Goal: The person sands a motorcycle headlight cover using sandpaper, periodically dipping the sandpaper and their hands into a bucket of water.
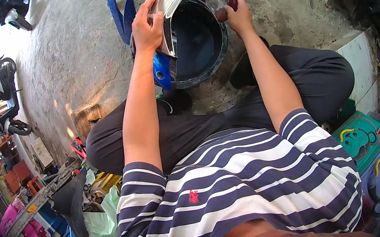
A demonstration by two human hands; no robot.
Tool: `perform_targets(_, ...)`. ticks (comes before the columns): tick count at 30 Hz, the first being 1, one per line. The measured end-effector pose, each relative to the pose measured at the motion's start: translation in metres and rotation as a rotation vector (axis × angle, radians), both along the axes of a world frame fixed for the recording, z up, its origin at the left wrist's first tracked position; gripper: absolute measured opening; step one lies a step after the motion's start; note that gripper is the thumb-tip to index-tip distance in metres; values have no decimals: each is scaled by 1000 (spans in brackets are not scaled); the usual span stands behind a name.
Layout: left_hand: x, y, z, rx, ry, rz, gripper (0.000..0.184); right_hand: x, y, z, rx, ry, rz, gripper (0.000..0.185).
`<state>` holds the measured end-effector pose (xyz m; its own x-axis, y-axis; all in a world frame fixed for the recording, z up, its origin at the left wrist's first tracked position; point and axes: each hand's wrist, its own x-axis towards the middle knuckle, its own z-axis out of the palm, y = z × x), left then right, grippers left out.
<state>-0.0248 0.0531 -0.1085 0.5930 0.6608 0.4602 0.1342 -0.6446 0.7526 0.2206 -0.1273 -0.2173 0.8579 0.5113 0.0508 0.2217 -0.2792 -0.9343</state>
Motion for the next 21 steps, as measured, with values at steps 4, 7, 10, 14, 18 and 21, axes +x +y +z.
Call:
perform_targets(4,-2,0,-1,17,9,11,48,8,-4,11,8,86,116,57)
perform_targets(7,0,0,0,0,-6,8,47,14,-7,12,-52,147,158,60)
perform_targets(10,0,0,-1,-4,-9,10,48,10,-5,7,91,286,165,57)
perform_targets(14,0,-1,1,-3,0,24,47,9,-2,-2,227,456,223,53)
perform_targets(18,-1,-1,-1,-21,10,25,47,12,-1,-3,284,555,275,54)
perform_targets(21,0,3,-3,-23,12,20,47,9,-2,2,58,302,184,55)
